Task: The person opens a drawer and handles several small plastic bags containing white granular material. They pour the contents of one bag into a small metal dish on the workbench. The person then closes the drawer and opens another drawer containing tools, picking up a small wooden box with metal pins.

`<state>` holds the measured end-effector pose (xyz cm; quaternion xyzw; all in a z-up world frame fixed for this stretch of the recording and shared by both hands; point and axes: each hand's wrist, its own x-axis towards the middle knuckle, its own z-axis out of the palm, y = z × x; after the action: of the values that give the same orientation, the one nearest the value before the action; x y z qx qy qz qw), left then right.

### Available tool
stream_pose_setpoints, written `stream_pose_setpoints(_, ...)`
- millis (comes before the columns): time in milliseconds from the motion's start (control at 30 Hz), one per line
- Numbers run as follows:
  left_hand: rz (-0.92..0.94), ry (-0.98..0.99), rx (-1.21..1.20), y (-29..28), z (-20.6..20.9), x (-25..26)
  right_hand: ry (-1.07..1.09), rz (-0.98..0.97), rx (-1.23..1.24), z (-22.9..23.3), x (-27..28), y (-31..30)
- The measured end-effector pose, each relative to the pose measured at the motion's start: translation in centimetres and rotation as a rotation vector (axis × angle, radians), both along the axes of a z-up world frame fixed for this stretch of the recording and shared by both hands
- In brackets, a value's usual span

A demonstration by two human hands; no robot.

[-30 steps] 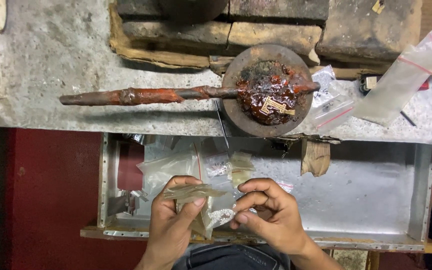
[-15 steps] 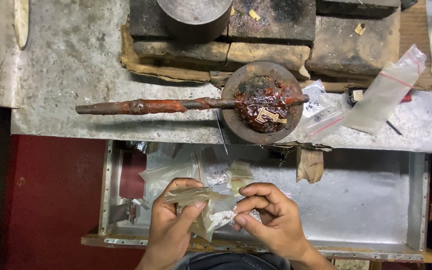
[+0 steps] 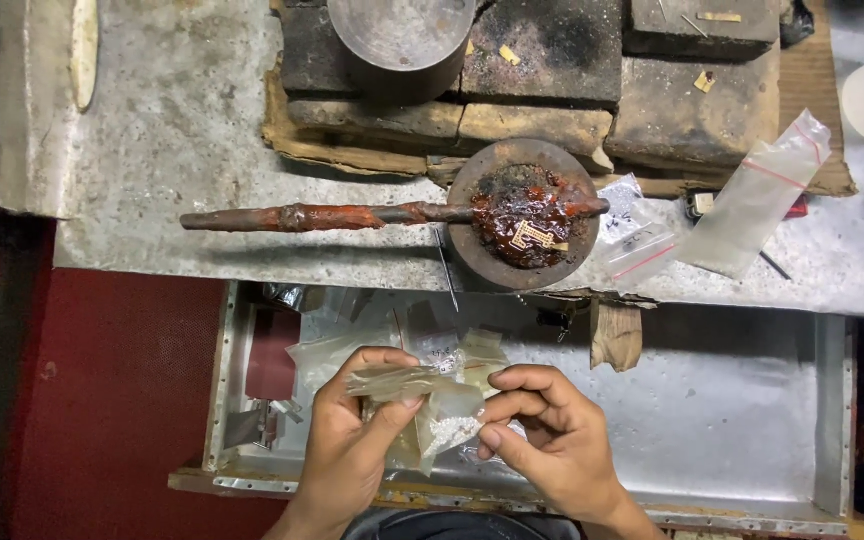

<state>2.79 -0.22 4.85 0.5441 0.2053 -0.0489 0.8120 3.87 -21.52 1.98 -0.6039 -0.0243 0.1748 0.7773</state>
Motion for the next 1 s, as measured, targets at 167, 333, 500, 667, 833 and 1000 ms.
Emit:
stream_pose_setpoints(167, 0.004, 0.026, -0.003, -0.1, -0.6, -0.2, -0.029, -0.003, 0.012, 0.3, -0.1, -0.1)
stream_pose_setpoints(333, 0.01, 0.036, -0.031, -0.2, -0.6, -0.1, -0.083, 0.006, 0.036, 0.6, 0.2, 0.1)
stream_pose_setpoints(500, 0.047, -0.004, 0.0, -0.4, -0.8, -0.6, -0.058, 0.022, -0.021, 0.8, 0.0, -0.1)
stream_pose_setpoints(667, 0.033, 0.026, -0.002, -0.5, -0.6, -0.8, -0.085, 0.059, 0.013, 0.9, 0.2, 0.0)
stream_pose_setpoints(833, -0.02, 0.016, 0.063, -0.3, -1.3, -1.2, -0.106, 0.095, -0.096, 0.5, 1.0, 0.2)
stream_pose_setpoints(1000, -0.11, -0.029, -0.063, -0.2, -3.2, -1.9, -0.151, 0.003, -0.221, -0.3, 1.5, 1.3)
